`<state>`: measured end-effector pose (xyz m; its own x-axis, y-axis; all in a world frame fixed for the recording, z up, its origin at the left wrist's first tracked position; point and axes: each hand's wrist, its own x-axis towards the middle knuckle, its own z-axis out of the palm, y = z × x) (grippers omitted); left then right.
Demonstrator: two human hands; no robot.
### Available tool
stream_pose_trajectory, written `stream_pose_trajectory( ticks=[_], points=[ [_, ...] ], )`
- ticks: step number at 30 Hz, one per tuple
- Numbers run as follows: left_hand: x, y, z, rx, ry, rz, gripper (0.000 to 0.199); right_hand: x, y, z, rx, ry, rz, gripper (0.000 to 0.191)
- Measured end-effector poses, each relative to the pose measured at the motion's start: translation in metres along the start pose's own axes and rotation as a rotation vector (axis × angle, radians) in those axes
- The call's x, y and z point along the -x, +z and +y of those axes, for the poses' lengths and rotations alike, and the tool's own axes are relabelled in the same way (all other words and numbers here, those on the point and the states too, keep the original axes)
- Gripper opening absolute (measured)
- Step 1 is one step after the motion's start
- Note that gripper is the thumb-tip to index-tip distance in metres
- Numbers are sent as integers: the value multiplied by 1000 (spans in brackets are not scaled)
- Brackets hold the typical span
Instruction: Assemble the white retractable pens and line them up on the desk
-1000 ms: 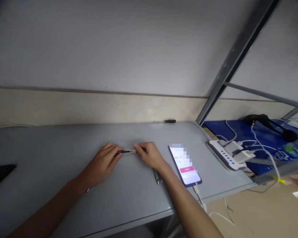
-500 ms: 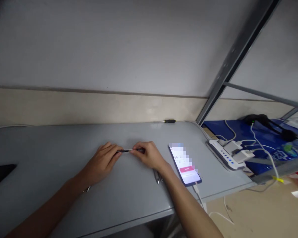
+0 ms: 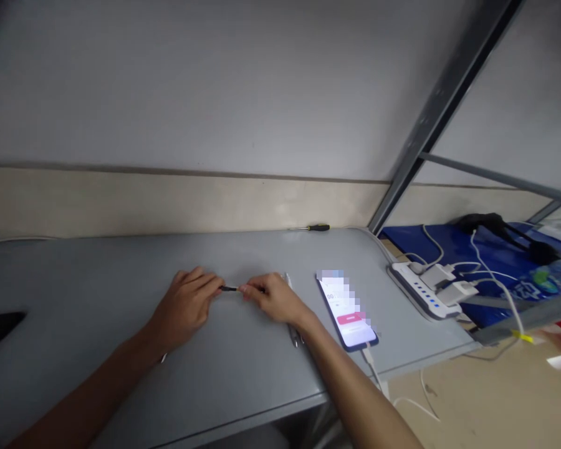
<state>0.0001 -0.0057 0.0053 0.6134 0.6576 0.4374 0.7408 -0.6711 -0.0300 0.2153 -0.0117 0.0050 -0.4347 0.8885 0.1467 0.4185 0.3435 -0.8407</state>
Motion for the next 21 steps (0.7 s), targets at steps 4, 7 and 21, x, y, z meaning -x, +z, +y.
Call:
stream_pose_trajectory(
  ticks=[4,7,21],
  points=[
    [0,-6,5,-157,62,161,25,1,-4,-2,-217,60,-55,37],
    [-1,-7,5,-161,75,184,21,0,-3,-1,-347,154,0,37],
    [0,-3,-8,118,-168,80,25,-9,-13,7,-1243,178,425,36]
  ],
)
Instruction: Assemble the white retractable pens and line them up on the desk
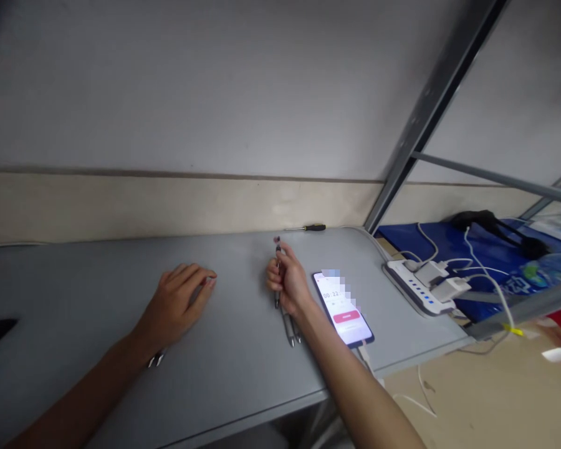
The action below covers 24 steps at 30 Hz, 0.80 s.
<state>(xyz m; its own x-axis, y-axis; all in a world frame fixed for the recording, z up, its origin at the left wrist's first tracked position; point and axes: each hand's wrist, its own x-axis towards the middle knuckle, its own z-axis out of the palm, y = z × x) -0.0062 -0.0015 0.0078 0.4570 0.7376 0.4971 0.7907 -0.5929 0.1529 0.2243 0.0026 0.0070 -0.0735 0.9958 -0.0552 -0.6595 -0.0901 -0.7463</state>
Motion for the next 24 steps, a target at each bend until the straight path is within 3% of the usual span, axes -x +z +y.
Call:
stream_pose_trajectory(
  ticks=[3,7,18,24],
  points=[
    [-1,0,0,-12,-45,-24,26,2,0,-2,40,-20,-43,46],
    [-2,0,0,-15,-74,-30,26,3,0,-1,71,4,-61,37],
    [-2,4,-4,-149,-134,-62,23,3,-1,2,77,2,-113,46],
    [0,4,-5,-175,-172,-87,21,2,-2,4,92,6,-83,39]
  ],
)
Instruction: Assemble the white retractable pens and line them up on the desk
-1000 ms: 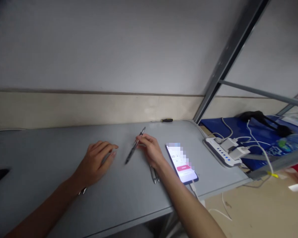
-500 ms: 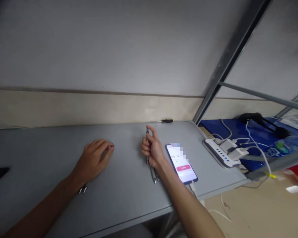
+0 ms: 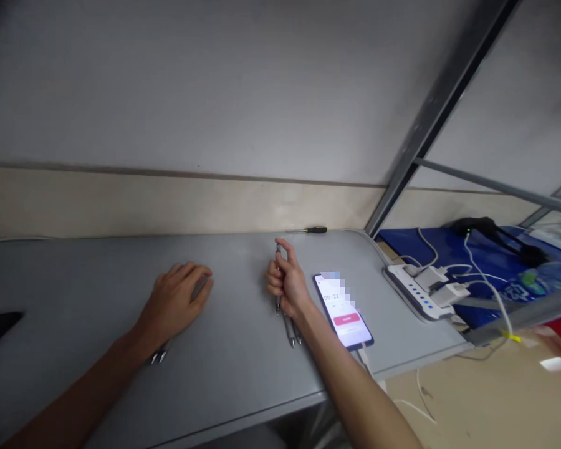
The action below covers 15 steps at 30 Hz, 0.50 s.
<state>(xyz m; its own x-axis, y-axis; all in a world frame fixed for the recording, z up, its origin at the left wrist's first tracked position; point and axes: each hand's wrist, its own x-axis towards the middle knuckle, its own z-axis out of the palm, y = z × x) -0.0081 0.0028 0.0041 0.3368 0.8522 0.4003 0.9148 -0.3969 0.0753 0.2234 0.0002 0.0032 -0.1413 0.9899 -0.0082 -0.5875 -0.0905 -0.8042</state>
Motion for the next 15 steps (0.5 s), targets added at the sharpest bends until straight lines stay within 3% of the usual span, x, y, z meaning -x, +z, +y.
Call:
stream_pose_trajectory(
  ticks=[15],
  points=[
    [0,-2,-1,-20,-28,-28,20,1,3,-2,25,-12,25,35]
  ],
)
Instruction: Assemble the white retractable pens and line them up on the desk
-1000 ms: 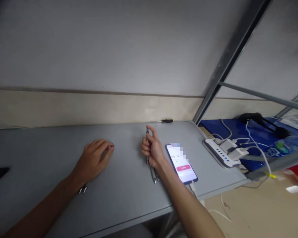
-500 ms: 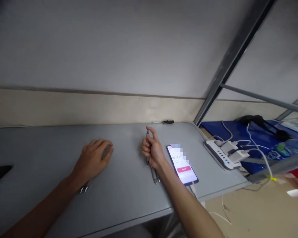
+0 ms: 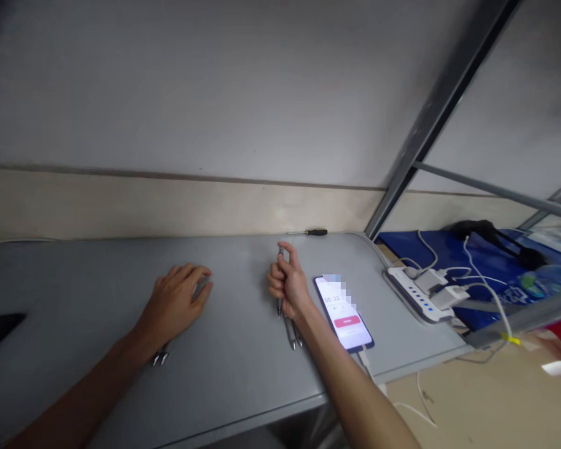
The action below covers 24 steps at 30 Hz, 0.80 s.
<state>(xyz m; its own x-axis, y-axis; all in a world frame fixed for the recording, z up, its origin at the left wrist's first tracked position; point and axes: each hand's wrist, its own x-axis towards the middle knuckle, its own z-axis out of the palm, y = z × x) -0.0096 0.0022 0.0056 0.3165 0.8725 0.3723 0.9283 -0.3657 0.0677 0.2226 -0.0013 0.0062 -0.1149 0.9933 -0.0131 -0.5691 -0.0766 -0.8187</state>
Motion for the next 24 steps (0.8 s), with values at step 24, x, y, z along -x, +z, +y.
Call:
stream_pose_trajectory(
  ticks=[24],
  points=[
    [4,-4,-5,-159,-76,-116,21,20,-30,-7,1581,-168,469,26]
  ],
)
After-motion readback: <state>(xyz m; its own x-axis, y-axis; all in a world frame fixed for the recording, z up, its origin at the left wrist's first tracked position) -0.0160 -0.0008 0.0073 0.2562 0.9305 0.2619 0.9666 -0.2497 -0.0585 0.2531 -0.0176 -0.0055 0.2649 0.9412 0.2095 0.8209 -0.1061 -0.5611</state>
